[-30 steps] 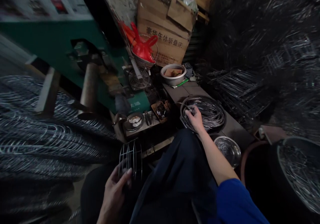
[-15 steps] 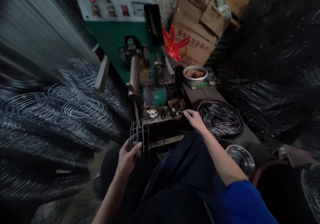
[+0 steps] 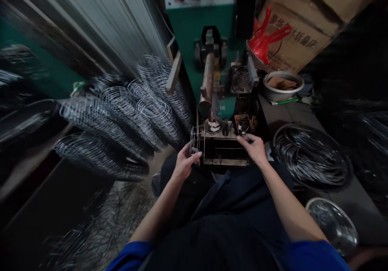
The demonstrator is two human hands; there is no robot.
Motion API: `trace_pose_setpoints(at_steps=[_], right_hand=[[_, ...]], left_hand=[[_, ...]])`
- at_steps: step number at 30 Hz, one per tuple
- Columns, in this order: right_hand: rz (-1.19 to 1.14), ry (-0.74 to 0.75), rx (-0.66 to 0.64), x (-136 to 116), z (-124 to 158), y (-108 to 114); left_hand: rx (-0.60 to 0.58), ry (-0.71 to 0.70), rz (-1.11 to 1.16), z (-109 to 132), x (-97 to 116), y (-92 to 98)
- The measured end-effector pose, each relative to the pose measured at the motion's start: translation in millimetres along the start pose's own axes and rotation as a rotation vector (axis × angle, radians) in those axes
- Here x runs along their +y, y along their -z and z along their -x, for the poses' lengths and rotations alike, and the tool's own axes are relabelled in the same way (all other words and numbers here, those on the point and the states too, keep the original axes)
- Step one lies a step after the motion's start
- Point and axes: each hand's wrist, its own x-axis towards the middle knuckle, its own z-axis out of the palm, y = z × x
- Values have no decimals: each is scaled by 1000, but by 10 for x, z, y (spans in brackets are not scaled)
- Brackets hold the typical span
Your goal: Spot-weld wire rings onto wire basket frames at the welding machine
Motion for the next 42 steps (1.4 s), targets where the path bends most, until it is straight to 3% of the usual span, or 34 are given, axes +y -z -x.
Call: trace_pose_setpoints(at_steps=[10, 30, 42], right_hand=[[-31, 26, -59, 30, -184, -291], [-52, 125, -113, -27, -565, -440], [-13, 91, -138, 10, -798, -377]], left_hand=[[53, 21, 116, -140, 157, -75], [72, -29, 45, -457, 95, -262], [45, -34, 73, -530, 87, -294]])
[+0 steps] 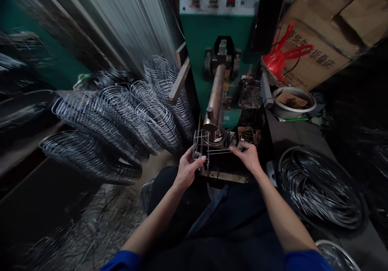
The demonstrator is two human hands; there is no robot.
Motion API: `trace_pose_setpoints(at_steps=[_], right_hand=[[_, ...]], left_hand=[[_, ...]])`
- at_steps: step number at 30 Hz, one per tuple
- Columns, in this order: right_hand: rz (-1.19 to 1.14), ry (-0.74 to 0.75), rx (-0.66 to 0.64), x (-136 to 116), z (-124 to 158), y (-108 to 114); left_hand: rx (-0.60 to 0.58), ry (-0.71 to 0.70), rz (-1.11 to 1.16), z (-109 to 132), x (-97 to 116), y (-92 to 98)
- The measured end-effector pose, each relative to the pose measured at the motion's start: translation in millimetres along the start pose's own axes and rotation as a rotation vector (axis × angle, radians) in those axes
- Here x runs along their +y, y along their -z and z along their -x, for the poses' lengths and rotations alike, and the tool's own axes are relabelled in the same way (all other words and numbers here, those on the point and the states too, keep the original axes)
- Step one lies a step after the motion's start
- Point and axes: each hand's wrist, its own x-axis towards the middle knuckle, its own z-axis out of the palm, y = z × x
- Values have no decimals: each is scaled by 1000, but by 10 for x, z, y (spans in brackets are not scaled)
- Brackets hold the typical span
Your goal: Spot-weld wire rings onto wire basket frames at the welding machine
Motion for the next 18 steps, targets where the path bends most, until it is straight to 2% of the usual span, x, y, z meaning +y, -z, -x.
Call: trace_pose_setpoints(at_steps=[18], right_hand=[[38, 10, -11, 57, -204, 73]], left_hand=[[-32, -22, 39, -222, -101, -43]])
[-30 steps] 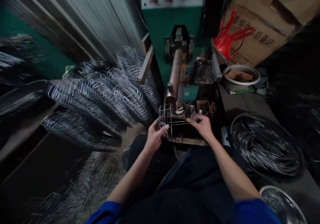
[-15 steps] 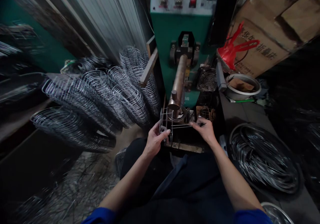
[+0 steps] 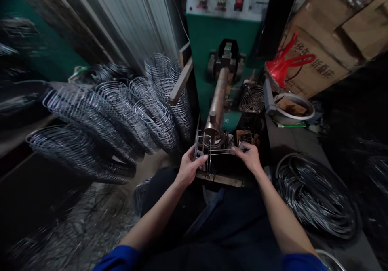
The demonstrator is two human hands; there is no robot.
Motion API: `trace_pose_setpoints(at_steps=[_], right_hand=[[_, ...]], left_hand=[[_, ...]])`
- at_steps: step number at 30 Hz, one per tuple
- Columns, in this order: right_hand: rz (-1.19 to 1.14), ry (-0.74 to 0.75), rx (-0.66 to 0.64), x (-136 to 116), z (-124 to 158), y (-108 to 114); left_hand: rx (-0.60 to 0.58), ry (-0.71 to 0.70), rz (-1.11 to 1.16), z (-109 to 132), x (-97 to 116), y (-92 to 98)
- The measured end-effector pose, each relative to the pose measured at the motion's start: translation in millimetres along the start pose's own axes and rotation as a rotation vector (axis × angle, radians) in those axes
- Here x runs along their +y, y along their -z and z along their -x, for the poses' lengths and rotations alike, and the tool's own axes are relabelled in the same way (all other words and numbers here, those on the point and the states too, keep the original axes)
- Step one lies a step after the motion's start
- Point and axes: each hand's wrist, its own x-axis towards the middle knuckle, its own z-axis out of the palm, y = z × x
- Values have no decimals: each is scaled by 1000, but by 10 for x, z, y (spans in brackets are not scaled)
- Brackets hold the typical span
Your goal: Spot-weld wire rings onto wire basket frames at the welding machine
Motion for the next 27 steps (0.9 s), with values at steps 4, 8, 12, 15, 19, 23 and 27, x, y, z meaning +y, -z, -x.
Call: trace_pose_setpoints(at_steps=[4, 8, 12, 15, 19, 23, 27], right_hand=[[12, -10, 6, -17, -20, 9], [17, -17, 11, -8, -53, 10], [23, -17, 15, 22, -94, 10], [27, -13, 14, 32, -119, 14], [28, -4, 11, 27, -152, 20], [28, -2, 17, 29, -174, 28], [30, -5, 18, 34, -177, 39]], left_hand=[[18, -3, 4, -16, 30, -39], [28, 5, -1, -46, 52, -67], [37, 3, 17, -83, 20, -62], [38, 3, 25, -117, -12, -48], [31, -1, 27, -164, -19, -43], [13, -20, 10, -194, 1, -55], [24, -27, 14, -211, 10, -68]])
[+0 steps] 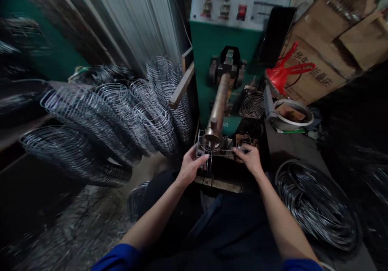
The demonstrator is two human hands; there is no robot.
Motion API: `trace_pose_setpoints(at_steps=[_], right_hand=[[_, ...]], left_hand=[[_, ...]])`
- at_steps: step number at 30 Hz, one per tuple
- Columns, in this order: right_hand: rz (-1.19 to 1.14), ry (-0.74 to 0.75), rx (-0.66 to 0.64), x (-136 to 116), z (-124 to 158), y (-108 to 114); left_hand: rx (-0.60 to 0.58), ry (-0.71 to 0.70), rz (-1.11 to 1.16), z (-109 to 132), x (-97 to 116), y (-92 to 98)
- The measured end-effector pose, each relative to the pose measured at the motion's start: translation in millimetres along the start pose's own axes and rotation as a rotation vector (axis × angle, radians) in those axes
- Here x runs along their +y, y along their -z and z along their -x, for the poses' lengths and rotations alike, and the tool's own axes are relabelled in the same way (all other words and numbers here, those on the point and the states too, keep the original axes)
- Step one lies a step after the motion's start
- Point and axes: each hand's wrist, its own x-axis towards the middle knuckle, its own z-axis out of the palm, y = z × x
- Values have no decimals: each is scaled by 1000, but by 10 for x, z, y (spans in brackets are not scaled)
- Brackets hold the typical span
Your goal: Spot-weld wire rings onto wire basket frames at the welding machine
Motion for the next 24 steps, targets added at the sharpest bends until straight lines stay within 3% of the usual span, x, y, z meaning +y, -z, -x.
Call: trace_pose_setpoints(at_steps=[8, 19, 22, 24], right_hand=[[1, -8, 2, 6, 16, 3], [81, 9, 28, -92, 74, -30], [141, 10, 125, 89, 40, 93], [258, -16, 206, 357, 56, 327]], left_hand=[[9, 15, 9, -10, -7, 1], [-29, 35, -145, 62, 101, 39], [-29, 60, -179, 57, 83, 70], [-24, 84, -203, 43, 32, 92]])
